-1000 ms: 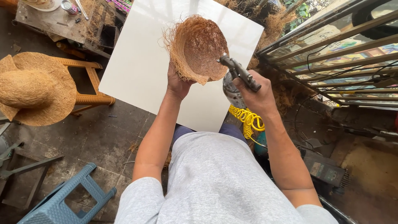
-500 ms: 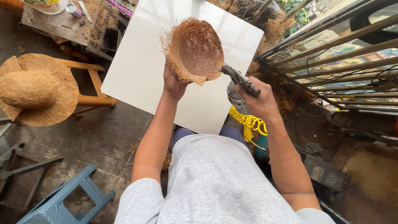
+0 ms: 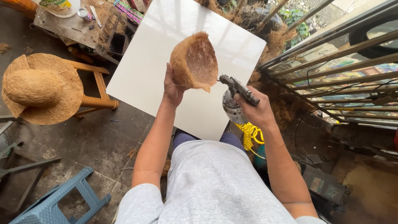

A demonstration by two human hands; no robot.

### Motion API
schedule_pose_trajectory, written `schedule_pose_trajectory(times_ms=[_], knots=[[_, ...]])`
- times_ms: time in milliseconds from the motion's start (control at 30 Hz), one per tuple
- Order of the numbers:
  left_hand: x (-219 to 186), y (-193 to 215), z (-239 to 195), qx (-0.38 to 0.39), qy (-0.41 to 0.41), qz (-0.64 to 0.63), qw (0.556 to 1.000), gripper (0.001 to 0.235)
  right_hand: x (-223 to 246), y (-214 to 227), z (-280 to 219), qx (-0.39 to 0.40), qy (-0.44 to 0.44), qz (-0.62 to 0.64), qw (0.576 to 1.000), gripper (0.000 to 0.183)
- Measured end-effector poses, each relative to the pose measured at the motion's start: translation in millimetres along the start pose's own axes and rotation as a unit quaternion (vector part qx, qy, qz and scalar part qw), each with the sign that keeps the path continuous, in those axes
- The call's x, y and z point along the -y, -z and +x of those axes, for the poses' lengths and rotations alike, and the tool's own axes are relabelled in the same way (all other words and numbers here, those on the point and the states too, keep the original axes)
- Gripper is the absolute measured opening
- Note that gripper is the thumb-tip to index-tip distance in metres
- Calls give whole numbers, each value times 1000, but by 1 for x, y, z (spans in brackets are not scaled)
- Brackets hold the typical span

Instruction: The person uses a spray gun to apply a coating to a coconut-fiber hat. They rotate the hat to cover multiple sides, pause to adjust the spray gun, and continue spraying until the entire surface appears coated.

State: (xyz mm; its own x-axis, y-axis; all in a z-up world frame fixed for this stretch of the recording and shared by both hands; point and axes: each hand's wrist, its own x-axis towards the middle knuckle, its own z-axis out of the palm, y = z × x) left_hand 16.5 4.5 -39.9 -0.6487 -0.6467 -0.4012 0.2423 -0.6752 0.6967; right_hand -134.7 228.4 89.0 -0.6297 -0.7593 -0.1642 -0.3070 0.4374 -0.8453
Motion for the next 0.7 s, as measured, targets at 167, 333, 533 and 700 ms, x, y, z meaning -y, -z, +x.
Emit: schedule_pose_trajectory(times_ms=[167, 333, 533, 700], knots=[[-2, 8, -18, -45, -20, 42, 998, 81, 10, -6, -13, 16, -14, 44, 999, 17], [-3, 36, -44, -124, -78, 216, 965, 89, -4, -11, -21, 32, -19, 58, 998, 14], [7, 72, -72, -209, -182, 424, 862, 90, -27, -3, -36, 64, -54, 46, 995, 24], [11, 77, -100, -279, -263, 512, 769, 97, -42, 7, -43, 93, -64, 31, 993, 24]])
